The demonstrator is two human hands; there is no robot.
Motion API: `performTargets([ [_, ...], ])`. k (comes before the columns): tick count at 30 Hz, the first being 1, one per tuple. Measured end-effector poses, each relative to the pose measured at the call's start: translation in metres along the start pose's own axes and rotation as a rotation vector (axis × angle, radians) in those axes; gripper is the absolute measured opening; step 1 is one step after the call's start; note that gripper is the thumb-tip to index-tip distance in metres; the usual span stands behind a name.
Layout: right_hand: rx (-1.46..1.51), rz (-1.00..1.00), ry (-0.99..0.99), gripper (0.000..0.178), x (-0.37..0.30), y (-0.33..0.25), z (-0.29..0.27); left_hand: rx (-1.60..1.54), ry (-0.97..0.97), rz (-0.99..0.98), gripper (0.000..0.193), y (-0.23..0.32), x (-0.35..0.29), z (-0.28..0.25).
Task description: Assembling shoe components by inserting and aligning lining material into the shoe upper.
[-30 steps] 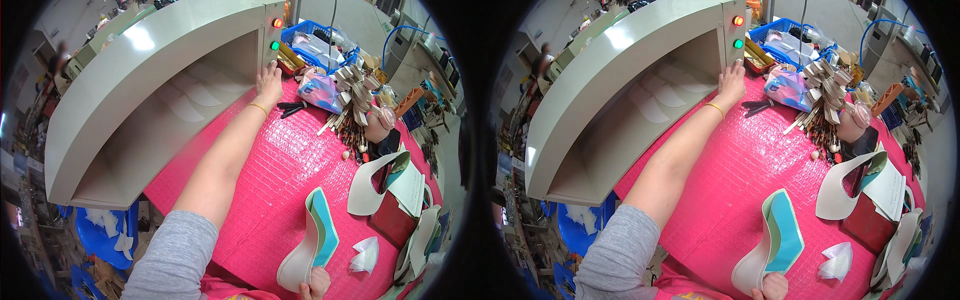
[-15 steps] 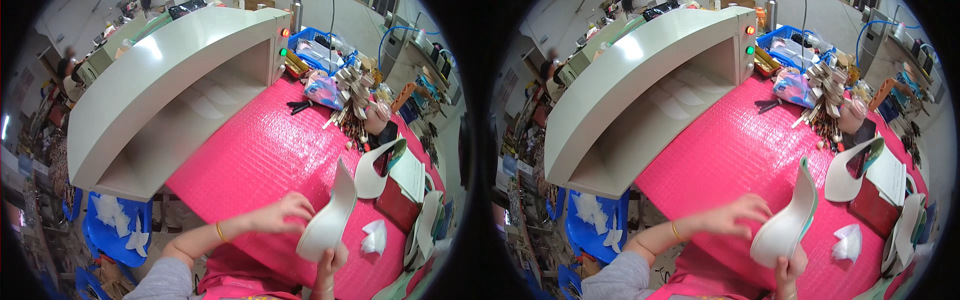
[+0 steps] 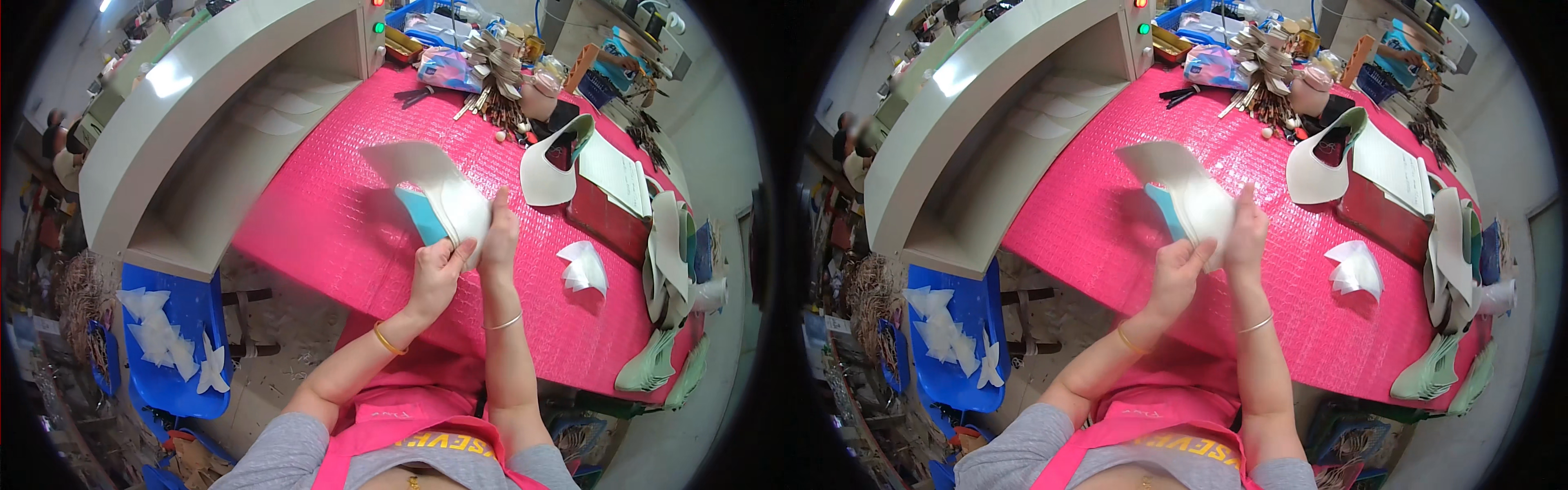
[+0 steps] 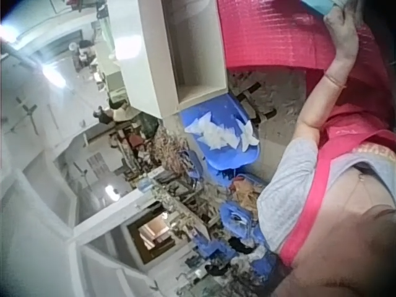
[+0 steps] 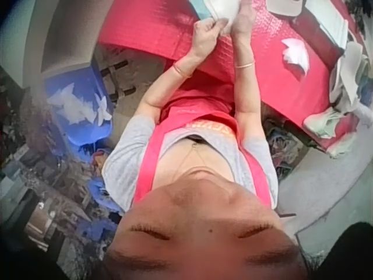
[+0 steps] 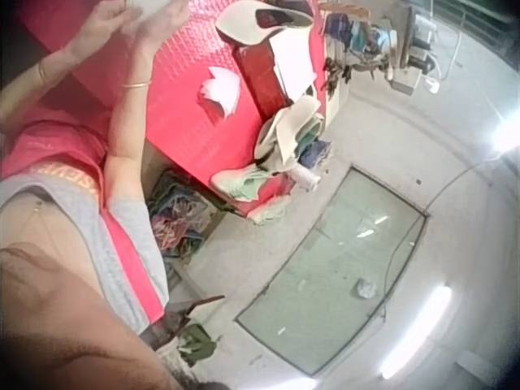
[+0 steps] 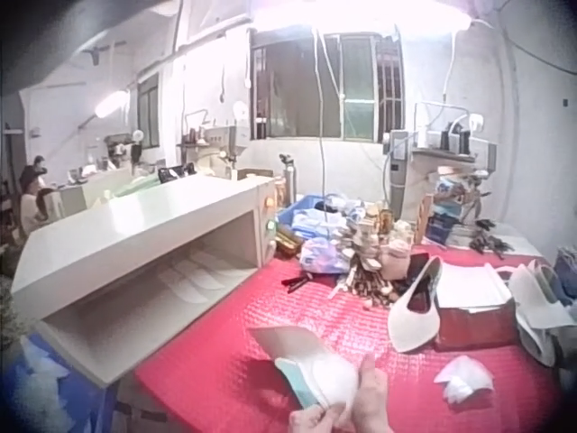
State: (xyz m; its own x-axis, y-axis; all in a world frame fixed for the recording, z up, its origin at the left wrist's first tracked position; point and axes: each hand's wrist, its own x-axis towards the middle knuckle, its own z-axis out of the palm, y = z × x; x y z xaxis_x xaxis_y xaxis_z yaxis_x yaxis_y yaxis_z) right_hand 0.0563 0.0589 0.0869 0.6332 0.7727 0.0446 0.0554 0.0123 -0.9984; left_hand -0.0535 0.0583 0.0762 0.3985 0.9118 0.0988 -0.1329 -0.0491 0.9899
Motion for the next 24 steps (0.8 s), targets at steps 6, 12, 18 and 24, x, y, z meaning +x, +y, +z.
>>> performTargets([
  [6, 0.641, 0.163, 0.155, 0.049, -0.026, -0.006, -0.011, 0.516, -0.143, 0.76, 0.026, 0.012, -0.005, -0.009],
  [12, 0.405, 0.173, -0.502, 0.029, -0.03, -0.016, -0.024, -0.238, -0.421, -0.115, 0.017, 0.035, 0.011, -0.062],
  [18, -0.377, -0.433, -0.154, 0.025, -0.008, -0.001, 0.035, 0.52, -0.053, 0.201, 0.018, 0.035, 0.043, -0.07],
  [24, -0.048, -0.112, -0.567, 0.025, 0.004, 0.002, 0.038, 0.055, -0.125, 0.103, 0.02, 0.015, 0.026, -0.091],
])
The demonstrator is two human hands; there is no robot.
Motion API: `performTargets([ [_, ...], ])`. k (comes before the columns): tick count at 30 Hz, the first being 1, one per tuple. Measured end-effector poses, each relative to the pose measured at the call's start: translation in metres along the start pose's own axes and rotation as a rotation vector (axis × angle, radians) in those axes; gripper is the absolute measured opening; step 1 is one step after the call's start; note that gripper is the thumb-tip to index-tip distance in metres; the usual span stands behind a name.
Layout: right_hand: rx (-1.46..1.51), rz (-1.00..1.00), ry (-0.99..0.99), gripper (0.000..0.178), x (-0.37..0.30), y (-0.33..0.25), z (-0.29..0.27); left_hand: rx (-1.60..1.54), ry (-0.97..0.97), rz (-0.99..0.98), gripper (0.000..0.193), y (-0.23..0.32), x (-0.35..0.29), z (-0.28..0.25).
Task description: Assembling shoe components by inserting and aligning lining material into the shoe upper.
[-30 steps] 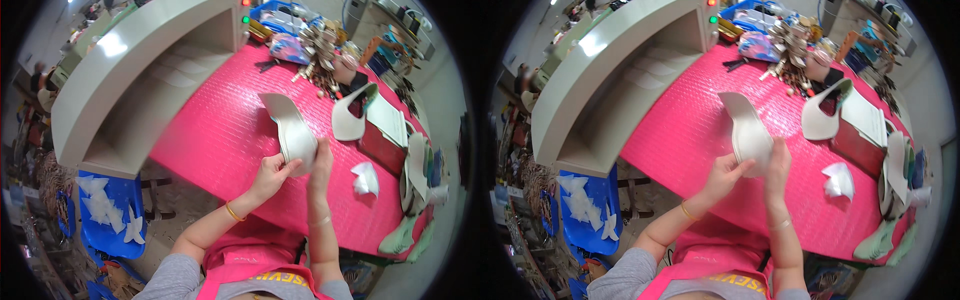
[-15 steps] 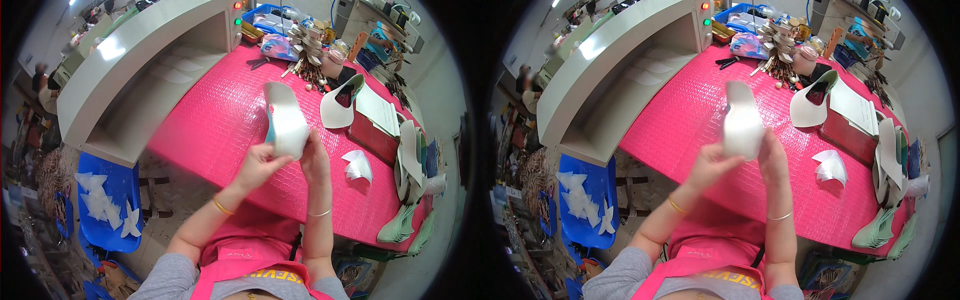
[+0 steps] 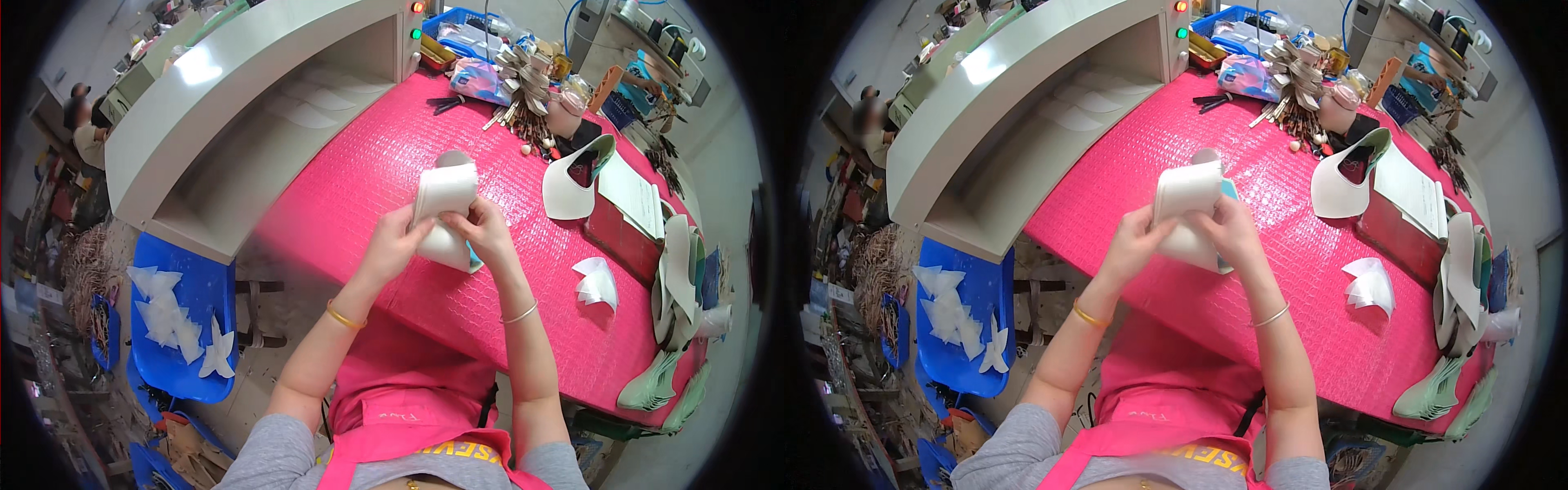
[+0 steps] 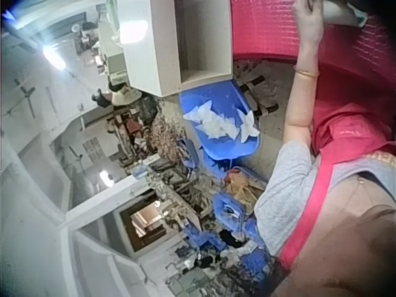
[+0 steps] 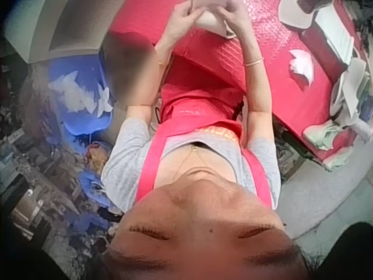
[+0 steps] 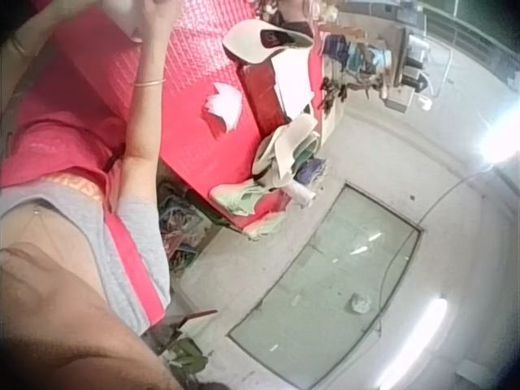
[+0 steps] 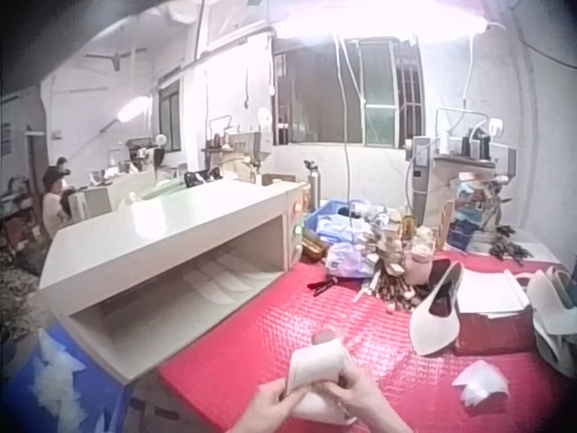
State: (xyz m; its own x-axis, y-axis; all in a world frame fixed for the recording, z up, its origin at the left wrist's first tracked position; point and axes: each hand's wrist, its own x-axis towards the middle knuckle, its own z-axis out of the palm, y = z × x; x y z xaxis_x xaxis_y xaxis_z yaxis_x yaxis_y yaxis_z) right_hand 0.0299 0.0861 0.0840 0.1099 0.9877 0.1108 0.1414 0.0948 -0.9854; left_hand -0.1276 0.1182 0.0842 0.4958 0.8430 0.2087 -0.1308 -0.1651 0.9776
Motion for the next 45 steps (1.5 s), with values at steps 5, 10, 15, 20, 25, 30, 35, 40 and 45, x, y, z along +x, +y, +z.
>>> performTargets([
  [5, -0.346, -0.05, 0.084, 0.025, -0.01, -0.015, 0.019, 0.454, 0.157, -0.099, 0.043, 0.01, -0.006, 0.006],
  [10, -0.634, -0.42, 0.197, 0.024, -0.003, 0.009, 0.036, -0.036, 0.31, 0.003, 0.08, -0.023, -0.011, 0.018],
  [15, -0.565, -0.436, -0.072, 0.045, -0.016, -0.012, 0.031, 0.083, 0.419, -0.272, 0.09, -0.023, 0.006, -0.013],
  [20, -0.863, -0.358, 0.374, 0.057, 0.033, 0.021, -0.043, 0.692, 0.386, 0.065, 0.073, -0.024, 0.006, -0.015],
  [25, -0.258, -0.204, 0.242, 0.022, 0.02, -0.016, -0.003, 0.773, 0.372, -0.157, 0.051, -0.05, 0.006, -0.028],
  [30, -0.289, -0.096, 0.212, 0.033, 0.018, -0.047, 0.008, -0.358, 0.256, -0.414, 0.036, 0.01, -0.021, 0.01],
  [35, -0.013, 0.104, 0.042, 0.026, 0.04, 0.024, -0.033, -1.153, -0.206, -0.195, 0.043, 0.058, -0.032, 0.028],
  [40, -0.159, -0.246, 0.364, 0.021, 0.007, 0.02, -0.039, -1.443, -0.288, -0.062, 0.046, 0.064, 0.013, 0.028],
  [45, -0.421, -0.682, 0.424, 0.025, -0.019, -0.091, -0.02, -1.129, -0.058, -0.13, 0.054, 0.094, 0.021, 0.016],
])
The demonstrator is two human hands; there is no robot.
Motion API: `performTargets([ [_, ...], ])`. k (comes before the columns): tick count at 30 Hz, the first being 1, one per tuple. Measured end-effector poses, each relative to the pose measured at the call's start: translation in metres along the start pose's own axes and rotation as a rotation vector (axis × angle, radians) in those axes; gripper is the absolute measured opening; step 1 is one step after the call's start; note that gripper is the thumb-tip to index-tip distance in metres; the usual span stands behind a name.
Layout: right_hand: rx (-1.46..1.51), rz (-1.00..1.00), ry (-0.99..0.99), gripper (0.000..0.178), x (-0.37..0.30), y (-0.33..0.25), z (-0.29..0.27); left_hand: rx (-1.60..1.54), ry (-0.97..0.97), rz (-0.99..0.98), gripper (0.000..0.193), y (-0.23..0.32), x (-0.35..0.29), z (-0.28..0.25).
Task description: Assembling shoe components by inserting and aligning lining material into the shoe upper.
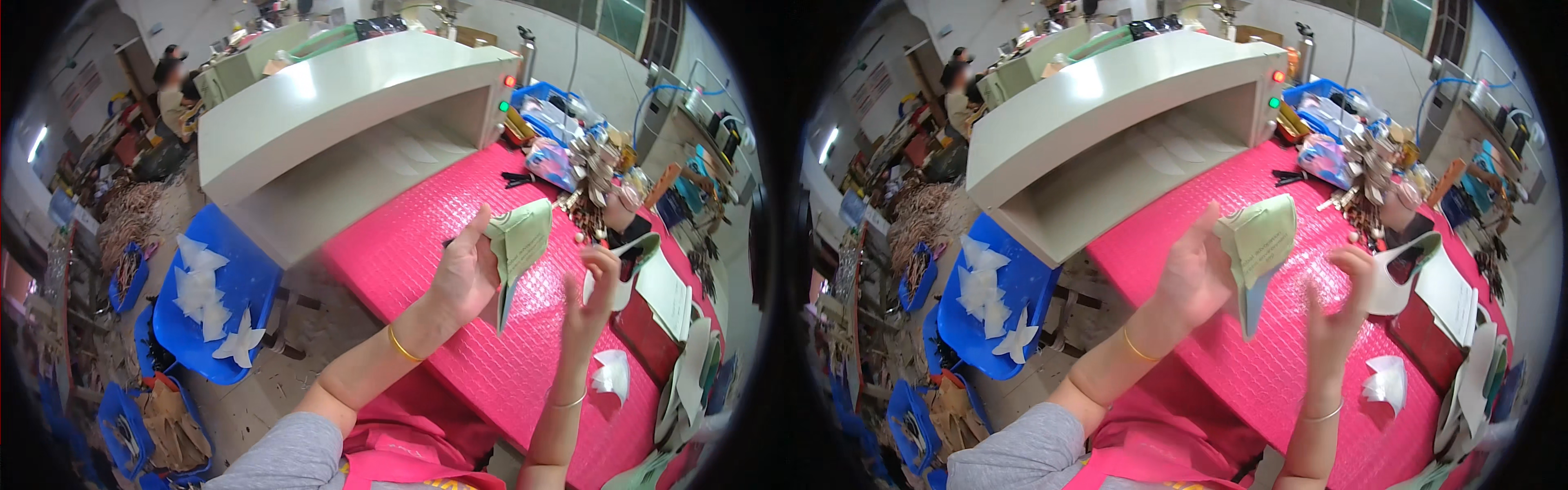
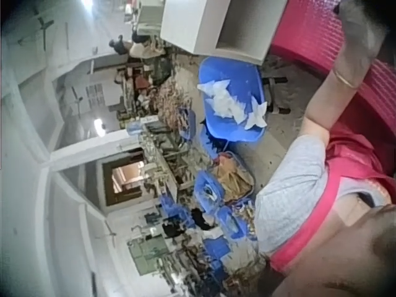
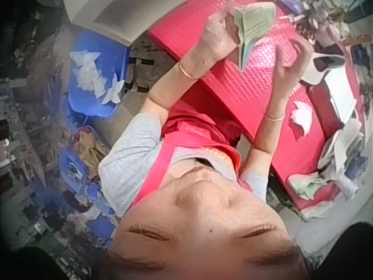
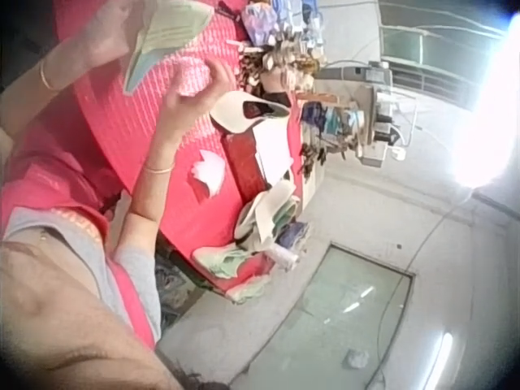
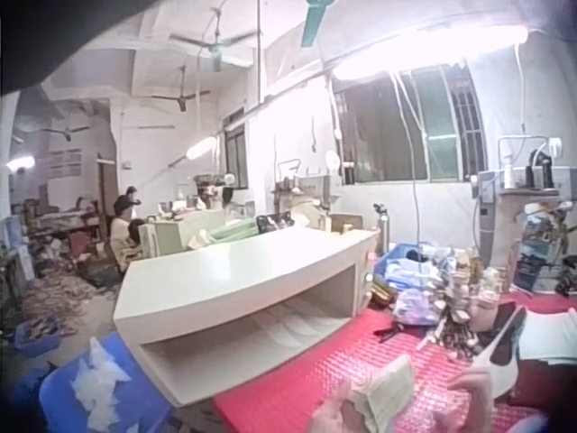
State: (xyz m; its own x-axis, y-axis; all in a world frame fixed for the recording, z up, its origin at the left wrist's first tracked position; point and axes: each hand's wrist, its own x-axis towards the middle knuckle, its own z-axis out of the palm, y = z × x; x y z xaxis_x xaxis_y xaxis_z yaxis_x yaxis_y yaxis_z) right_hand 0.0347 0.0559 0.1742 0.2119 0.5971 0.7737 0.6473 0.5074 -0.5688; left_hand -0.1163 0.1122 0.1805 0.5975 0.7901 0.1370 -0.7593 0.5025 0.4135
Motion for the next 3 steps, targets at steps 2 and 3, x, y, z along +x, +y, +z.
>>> performTargets([
  [2, -0.131, -0.131, -0.147, 0.041, 0.015, -0.048, 0.014, -0.051, -0.174, -0.025, 0.055, -0.006, 0.001, 0.001],
  [3, -0.243, -0.087, -0.124, 0.042, 0.017, -0.038, 0.021, 0.043, -0.034, -0.015, 0.061, -0.012, 0.003, 0.015],
])
